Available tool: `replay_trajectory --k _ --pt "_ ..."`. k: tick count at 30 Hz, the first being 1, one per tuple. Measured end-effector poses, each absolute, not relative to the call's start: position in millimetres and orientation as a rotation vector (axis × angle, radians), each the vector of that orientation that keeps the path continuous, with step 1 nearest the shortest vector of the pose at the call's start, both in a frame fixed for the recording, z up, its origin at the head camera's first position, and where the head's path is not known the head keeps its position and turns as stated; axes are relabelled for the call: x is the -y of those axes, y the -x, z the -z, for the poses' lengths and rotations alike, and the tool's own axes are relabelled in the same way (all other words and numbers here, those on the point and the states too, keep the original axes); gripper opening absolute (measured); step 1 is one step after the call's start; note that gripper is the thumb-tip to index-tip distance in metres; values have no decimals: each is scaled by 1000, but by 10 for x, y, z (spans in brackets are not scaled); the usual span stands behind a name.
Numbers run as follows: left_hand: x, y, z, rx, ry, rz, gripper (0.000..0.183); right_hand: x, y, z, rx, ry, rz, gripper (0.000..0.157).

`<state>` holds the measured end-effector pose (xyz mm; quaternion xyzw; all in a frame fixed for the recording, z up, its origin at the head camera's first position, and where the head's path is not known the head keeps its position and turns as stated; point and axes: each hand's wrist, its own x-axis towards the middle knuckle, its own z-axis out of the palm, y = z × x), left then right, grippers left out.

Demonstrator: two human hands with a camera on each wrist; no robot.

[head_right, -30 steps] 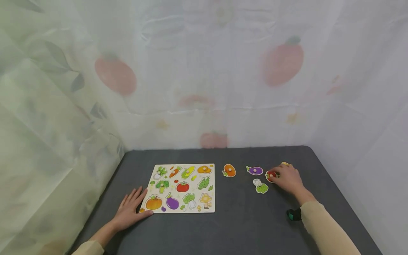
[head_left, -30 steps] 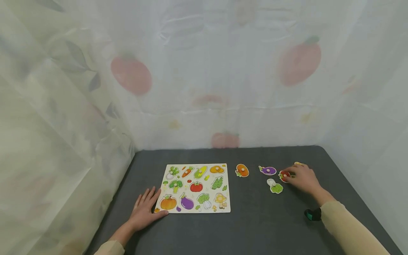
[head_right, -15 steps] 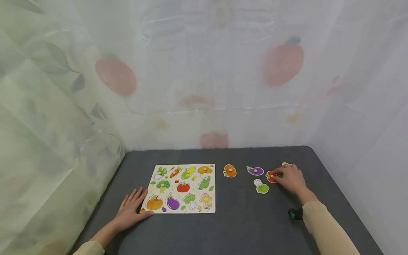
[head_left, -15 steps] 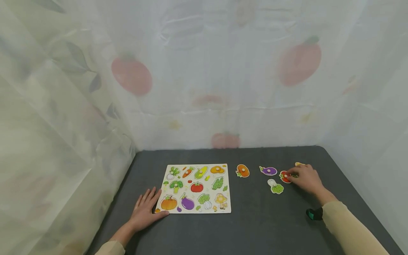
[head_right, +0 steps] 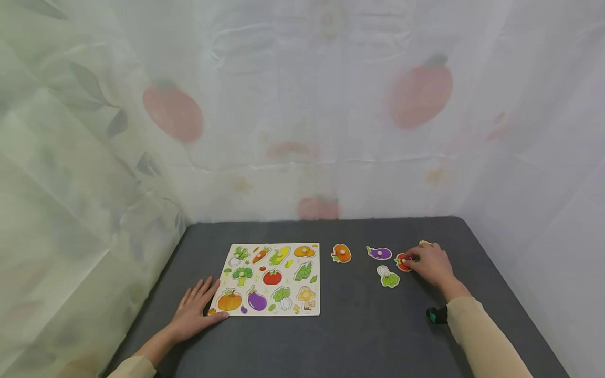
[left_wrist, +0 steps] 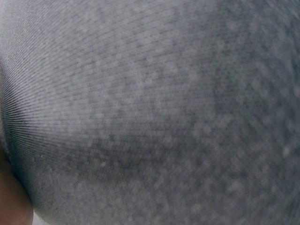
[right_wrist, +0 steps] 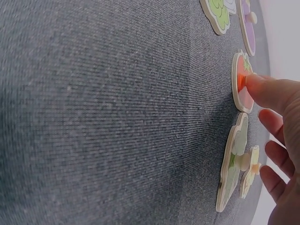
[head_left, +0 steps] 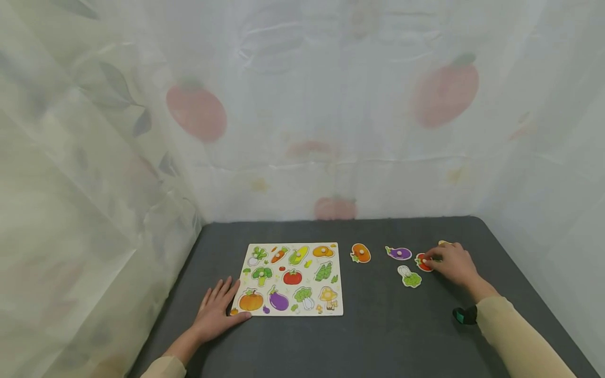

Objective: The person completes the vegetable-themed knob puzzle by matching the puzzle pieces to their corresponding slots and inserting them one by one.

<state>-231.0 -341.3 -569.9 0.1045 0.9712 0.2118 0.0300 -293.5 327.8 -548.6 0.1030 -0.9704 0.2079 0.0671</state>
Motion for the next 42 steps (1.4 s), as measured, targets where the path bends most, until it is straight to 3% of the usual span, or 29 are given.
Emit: replay_trajectory --k 42 --pt "3413 2303 5703 -3000 -338 -663 105 -3266 2903 5511 2907 -322 -739 11"
